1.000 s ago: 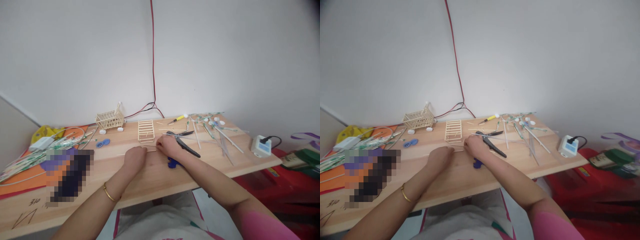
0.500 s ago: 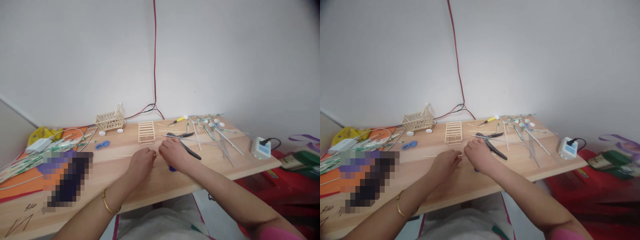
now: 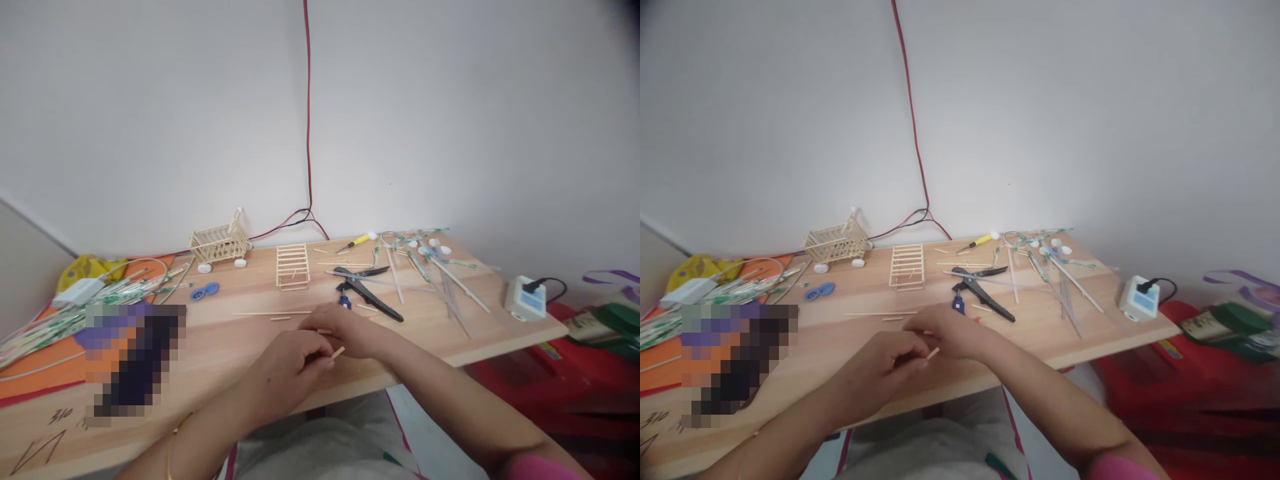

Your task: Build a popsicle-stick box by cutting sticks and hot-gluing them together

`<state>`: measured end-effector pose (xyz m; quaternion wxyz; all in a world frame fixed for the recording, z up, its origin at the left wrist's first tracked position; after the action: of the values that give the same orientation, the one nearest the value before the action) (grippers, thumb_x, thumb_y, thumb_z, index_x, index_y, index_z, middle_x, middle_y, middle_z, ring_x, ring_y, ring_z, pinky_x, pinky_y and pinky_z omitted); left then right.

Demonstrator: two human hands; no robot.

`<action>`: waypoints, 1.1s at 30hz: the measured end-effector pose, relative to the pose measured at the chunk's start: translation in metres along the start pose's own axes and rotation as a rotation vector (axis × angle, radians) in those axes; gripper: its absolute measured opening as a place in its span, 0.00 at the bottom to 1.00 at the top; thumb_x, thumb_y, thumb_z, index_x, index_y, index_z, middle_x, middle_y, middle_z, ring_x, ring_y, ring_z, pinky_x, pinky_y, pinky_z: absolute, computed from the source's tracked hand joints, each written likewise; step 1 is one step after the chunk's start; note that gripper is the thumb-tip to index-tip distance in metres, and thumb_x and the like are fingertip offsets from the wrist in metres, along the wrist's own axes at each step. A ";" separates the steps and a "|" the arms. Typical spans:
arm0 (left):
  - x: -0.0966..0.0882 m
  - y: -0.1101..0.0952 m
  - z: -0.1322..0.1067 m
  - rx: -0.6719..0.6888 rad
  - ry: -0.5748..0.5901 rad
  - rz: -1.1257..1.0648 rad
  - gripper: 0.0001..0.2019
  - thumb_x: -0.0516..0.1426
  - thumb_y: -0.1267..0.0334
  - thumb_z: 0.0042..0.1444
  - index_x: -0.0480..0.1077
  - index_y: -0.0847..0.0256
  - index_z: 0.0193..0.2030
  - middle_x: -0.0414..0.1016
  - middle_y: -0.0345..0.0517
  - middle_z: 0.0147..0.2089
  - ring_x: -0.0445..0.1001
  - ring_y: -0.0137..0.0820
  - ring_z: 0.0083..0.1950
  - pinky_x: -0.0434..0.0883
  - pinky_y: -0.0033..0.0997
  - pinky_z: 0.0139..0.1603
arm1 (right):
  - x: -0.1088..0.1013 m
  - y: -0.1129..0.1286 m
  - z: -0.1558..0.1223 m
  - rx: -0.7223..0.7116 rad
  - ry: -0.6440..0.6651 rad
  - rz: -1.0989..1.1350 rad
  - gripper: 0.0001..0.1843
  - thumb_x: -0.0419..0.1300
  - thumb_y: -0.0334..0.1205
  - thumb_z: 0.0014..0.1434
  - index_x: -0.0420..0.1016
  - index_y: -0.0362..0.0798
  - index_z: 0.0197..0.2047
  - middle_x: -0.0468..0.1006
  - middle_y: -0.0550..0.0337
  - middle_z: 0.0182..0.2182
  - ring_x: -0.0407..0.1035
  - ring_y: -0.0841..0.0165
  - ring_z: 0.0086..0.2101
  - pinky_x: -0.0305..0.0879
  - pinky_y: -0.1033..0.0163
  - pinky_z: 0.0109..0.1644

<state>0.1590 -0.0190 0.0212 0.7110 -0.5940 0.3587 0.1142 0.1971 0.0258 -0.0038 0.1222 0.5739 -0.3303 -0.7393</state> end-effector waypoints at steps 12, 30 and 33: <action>-0.096 0.053 -0.011 -0.111 -0.631 -0.174 0.09 0.55 0.58 0.54 0.70 0.61 0.31 0.72 0.41 0.31 0.68 0.28 0.34 0.65 0.26 0.35 | -0.030 -0.046 -0.069 0.443 -0.250 -0.417 0.32 0.62 0.41 0.49 0.63 0.44 0.57 0.68 0.44 0.51 0.61 0.55 0.50 0.58 0.53 0.53; -0.032 0.100 0.029 -0.068 -0.458 -0.138 0.08 0.51 0.61 0.59 0.69 0.60 0.37 0.73 0.41 0.33 0.70 0.28 0.36 0.64 0.27 0.38 | -0.017 -0.062 -0.099 0.402 -0.884 0.873 0.27 0.60 0.43 0.49 0.66 0.49 0.53 0.72 0.50 0.47 0.68 0.64 0.39 0.67 0.62 0.39; -0.034 0.095 0.028 -0.039 -0.475 -0.058 0.07 0.51 0.62 0.59 0.68 0.60 0.36 0.72 0.41 0.33 0.70 0.28 0.35 0.64 0.27 0.38 | 0.006 -0.074 -0.089 0.455 -0.927 1.337 0.23 0.57 0.54 0.51 0.72 0.46 0.45 0.75 0.49 0.39 0.68 0.67 0.32 0.63 0.66 0.27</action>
<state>0.0891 0.0411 -0.0280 0.7668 -0.5741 0.1618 0.2371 0.2927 0.0473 -0.0664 0.2674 -0.0934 -0.7581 -0.5874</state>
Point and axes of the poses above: each hand's wrist, its own z-axis towards the middle knuckle, its own x-axis out of the palm, y = z × x, the point moved 9 cm from there along z, towards the middle knuckle
